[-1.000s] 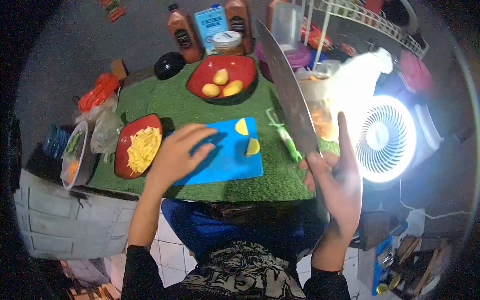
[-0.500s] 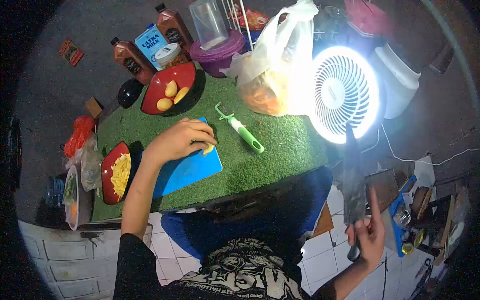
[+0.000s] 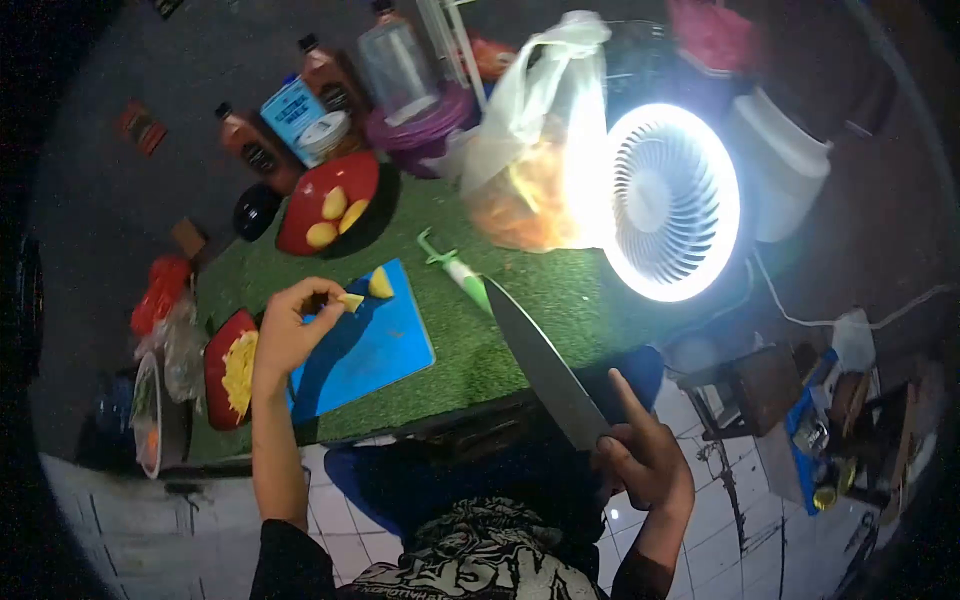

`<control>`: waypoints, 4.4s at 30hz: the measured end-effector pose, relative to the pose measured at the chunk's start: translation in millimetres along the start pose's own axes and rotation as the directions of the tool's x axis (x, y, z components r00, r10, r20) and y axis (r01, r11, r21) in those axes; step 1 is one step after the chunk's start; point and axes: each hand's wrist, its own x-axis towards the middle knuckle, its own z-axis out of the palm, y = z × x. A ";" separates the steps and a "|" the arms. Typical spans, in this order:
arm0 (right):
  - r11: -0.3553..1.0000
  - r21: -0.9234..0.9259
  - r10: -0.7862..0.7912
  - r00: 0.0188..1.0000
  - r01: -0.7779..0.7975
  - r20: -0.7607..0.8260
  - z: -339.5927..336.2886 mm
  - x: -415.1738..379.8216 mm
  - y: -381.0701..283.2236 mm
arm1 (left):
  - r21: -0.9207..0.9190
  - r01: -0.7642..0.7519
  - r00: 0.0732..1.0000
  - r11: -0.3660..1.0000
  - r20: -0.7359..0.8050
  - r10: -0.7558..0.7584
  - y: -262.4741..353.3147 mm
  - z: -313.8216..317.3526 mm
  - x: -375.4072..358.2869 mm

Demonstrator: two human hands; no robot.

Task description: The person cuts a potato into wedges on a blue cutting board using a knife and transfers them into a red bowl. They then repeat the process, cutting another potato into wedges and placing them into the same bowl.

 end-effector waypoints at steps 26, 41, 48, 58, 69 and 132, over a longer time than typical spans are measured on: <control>0.539 -0.595 -0.340 0.800 0.596 0.494 166.8 85.2 -69.6 | 0.263 0.056 0.951 0.963 -0.308 0.029 -41.0 32.2 -68.9; 0.503 -0.618 -0.275 0.790 0.604 0.549 175.5 84.2 -81.2 | 0.321 0.023 0.935 0.947 -0.343 0.094 -47.0 40.1 -70.6; 0.440 -0.680 -0.217 0.804 0.587 0.553 187.1 83.3 -91.1 | 0.336 0.041 0.941 0.941 -0.330 0.077 -44.7 36.4 -69.6; 0.475 -0.636 -0.340 0.794 0.608 0.505 204.9 120.8 -99.9 | 0.220 0.075 0.939 0.973 -0.343 0.005 -44.7 32.4 -70.9; 0.432 -0.689 -0.306 0.813 0.582 0.495 221.2 125.6 -95.4 | 0.252 0.051 0.938 0.966 -0.344 0.041 -48.1 33.7 -70.7; 0.392 -0.600 -0.449 0.715 0.697 0.537 232.8 156.6 -72.5 | 0.170 0.038 0.907 0.985 -0.420 0.037 -56.5 38.4 -74.1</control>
